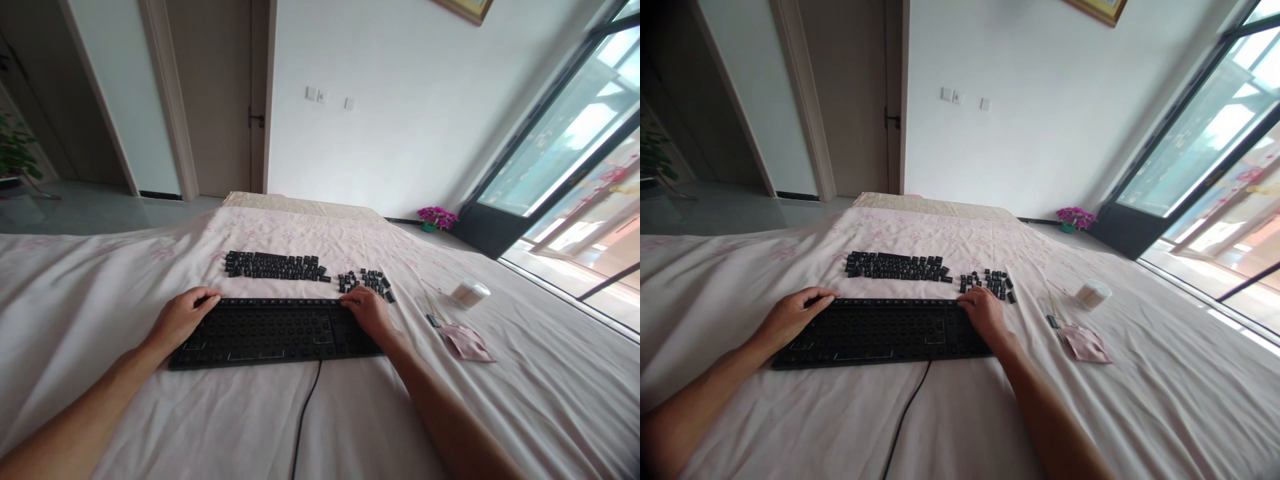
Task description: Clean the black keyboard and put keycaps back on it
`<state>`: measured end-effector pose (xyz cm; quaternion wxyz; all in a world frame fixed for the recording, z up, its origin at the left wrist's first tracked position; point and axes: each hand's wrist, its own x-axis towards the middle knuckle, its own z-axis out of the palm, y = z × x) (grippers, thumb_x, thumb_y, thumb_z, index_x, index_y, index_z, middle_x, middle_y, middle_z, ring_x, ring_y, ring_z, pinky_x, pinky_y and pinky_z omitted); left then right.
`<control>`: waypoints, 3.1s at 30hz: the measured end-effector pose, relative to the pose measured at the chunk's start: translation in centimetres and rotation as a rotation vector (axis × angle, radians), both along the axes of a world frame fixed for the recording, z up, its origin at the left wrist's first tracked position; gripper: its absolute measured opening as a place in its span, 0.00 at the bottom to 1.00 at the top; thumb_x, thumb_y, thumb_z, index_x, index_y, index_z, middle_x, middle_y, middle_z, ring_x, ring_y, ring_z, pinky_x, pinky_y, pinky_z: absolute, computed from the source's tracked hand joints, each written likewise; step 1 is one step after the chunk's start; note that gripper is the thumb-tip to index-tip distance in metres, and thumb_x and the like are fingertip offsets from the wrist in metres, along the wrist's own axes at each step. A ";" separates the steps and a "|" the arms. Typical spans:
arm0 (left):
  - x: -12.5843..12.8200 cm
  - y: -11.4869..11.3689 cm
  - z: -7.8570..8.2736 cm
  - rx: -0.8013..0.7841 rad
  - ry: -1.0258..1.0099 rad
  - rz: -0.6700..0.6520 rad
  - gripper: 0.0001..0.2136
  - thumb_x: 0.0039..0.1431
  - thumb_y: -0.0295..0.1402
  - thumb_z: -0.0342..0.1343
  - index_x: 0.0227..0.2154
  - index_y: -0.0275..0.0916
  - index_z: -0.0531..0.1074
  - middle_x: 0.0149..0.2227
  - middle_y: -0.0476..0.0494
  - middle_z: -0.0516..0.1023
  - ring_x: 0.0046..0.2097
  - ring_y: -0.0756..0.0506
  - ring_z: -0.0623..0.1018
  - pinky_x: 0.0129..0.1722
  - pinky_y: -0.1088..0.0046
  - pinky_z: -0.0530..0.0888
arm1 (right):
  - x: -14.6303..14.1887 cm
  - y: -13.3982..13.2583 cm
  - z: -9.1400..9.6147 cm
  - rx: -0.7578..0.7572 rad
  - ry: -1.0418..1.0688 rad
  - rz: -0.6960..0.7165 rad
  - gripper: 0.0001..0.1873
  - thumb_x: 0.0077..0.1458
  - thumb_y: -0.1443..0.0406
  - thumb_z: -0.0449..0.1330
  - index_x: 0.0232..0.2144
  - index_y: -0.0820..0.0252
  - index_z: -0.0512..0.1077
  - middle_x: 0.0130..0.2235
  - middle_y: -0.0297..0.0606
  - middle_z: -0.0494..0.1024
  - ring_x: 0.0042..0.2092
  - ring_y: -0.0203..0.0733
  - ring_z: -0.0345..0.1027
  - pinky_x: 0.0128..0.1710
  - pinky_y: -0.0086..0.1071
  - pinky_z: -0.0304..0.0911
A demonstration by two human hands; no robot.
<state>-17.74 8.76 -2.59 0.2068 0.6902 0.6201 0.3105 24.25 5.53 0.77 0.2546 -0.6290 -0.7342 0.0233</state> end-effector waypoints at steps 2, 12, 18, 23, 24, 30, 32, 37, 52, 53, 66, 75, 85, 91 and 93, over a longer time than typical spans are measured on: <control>0.0 0.0 -0.1 0.003 0.000 0.001 0.17 0.57 0.48 0.49 0.40 0.45 0.75 0.43 0.52 0.80 0.46 0.43 0.77 0.44 0.74 0.69 | -0.1 0.0 0.1 0.006 -0.023 0.009 0.08 0.55 0.65 0.60 0.33 0.51 0.80 0.36 0.34 0.77 0.41 0.39 0.67 0.43 0.31 0.59; 0.1 -0.1 0.1 0.003 -0.004 -0.006 0.16 0.57 0.48 0.49 0.39 0.46 0.75 0.43 0.52 0.80 0.45 0.44 0.77 0.44 0.74 0.68 | -1.2 -1.7 1.7 0.134 -0.345 0.170 0.15 0.63 0.66 0.51 0.32 0.56 0.77 0.33 0.38 0.73 0.38 0.41 0.61 0.39 0.32 0.56; 0.0 0.0 0.0 -0.002 -0.011 -0.012 0.17 0.57 0.48 0.49 0.39 0.46 0.75 0.42 0.52 0.80 0.45 0.43 0.77 0.43 0.74 0.69 | -1.7 -2.4 1.4 0.146 -0.572 0.165 0.09 0.60 0.68 0.53 0.32 0.59 0.73 0.35 0.39 0.72 0.40 0.43 0.60 0.40 0.35 0.55; 0.0 0.1 -0.1 -0.005 -0.014 -0.020 0.17 0.57 0.49 0.48 0.40 0.45 0.75 0.43 0.50 0.80 0.45 0.43 0.77 0.44 0.72 0.69 | -1.9 -2.8 1.1 0.115 -0.678 0.142 0.12 0.59 0.70 0.55 0.45 0.60 0.71 0.39 0.42 0.73 0.42 0.46 0.60 0.42 0.37 0.56; 0.0 0.1 -0.1 -0.006 -0.013 -0.022 0.17 0.57 0.49 0.48 0.40 0.45 0.75 0.43 0.49 0.80 0.45 0.42 0.77 0.44 0.72 0.69 | -2.0 -2.9 1.1 0.106 -0.689 0.138 0.13 0.59 0.69 0.55 0.46 0.61 0.71 0.39 0.42 0.73 0.43 0.46 0.61 0.42 0.37 0.57; 0.1 0.0 0.1 0.007 -0.012 -0.026 0.18 0.57 0.49 0.48 0.39 0.45 0.75 0.43 0.49 0.80 0.45 0.42 0.77 0.44 0.72 0.69 | -2.5 -3.0 0.8 0.045 -0.711 0.127 0.12 0.58 0.70 0.54 0.44 0.59 0.72 0.41 0.45 0.73 0.43 0.49 0.61 0.42 0.39 0.57; 0.1 -0.1 0.1 0.014 -0.010 -0.023 0.17 0.57 0.48 0.48 0.39 0.45 0.75 0.43 0.49 0.80 0.45 0.42 0.77 0.44 0.72 0.70 | -2.6 -3.1 1.0 0.028 -0.696 0.129 0.12 0.58 0.71 0.54 0.43 0.59 0.72 0.41 0.45 0.73 0.43 0.49 0.61 0.42 0.39 0.57; 0.1 -0.1 0.2 0.025 -0.013 -0.018 0.17 0.56 0.47 0.49 0.38 0.44 0.76 0.43 0.50 0.81 0.45 0.42 0.78 0.44 0.73 0.70 | -2.3 -3.2 2.4 -0.036 -0.556 0.099 0.12 0.61 0.70 0.50 0.35 0.57 0.73 0.37 0.40 0.73 0.40 0.42 0.62 0.37 0.34 0.56; 0.1 -0.1 0.1 0.028 -0.013 -0.033 0.17 0.56 0.48 0.48 0.38 0.45 0.75 0.43 0.48 0.80 0.46 0.42 0.77 0.46 0.71 0.69 | -2.5 -3.1 3.2 -0.058 -0.561 0.132 0.12 0.56 0.72 0.53 0.35 0.58 0.76 0.37 0.41 0.75 0.41 0.43 0.65 0.36 0.33 0.55; 0.1 -0.1 0.1 0.032 -0.012 -0.033 0.17 0.56 0.47 0.48 0.38 0.45 0.76 0.43 0.49 0.80 0.46 0.42 0.77 0.46 0.71 0.69 | -2.1 -2.9 3.4 -0.073 -0.495 0.124 0.13 0.58 0.70 0.52 0.34 0.57 0.76 0.37 0.39 0.75 0.41 0.41 0.66 0.35 0.32 0.55; 0.0 0.0 0.0 0.038 -0.006 -0.035 0.16 0.56 0.47 0.48 0.38 0.45 0.76 0.43 0.50 0.81 0.46 0.42 0.77 0.45 0.72 0.69 | -1.0 -0.9 2.4 -0.090 -0.162 0.059 0.12 0.57 0.64 0.55 0.37 0.52 0.79 0.39 0.34 0.77 0.41 0.39 0.70 0.41 0.29 0.60; 0.2 -0.1 0.3 0.017 -0.016 -0.034 0.17 0.55 0.48 0.48 0.38 0.44 0.75 0.44 0.48 0.81 0.47 0.41 0.77 0.46 0.71 0.69 | -0.9 -0.4 1.7 -0.077 -0.113 0.007 0.10 0.55 0.64 0.57 0.36 0.52 0.79 0.40 0.34 0.79 0.41 0.40 0.71 0.43 0.31 0.61; 0.1 -0.1 0.2 0.044 0.011 -0.024 0.16 0.56 0.46 0.49 0.37 0.46 0.76 0.42 0.51 0.81 0.45 0.43 0.78 0.44 0.74 0.70 | -0.7 -0.2 2.5 -0.063 -0.219 0.121 0.10 0.57 0.65 0.57 0.36 0.53 0.79 0.37 0.34 0.78 0.42 0.39 0.70 0.42 0.29 0.60; 0.2 -0.1 0.3 0.053 0.002 -0.022 0.15 0.55 0.46 0.49 0.36 0.46 0.77 0.42 0.51 0.81 0.44 0.44 0.78 0.43 0.74 0.70 | -0.4 -0.2 2.5 -0.079 -0.208 0.155 0.10 0.57 0.65 0.56 0.36 0.53 0.79 0.37 0.34 0.78 0.41 0.39 0.70 0.43 0.28 0.60; 0.2 -0.2 0.3 0.046 0.007 -0.018 0.15 0.56 0.46 0.49 0.37 0.46 0.76 0.42 0.51 0.81 0.44 0.43 0.78 0.43 0.74 0.70 | -0.4 -0.2 2.4 -0.076 -0.221 0.154 0.10 0.57 0.65 0.56 0.36 0.53 0.79 0.38 0.34 0.78 0.41 0.39 0.71 0.42 0.28 0.60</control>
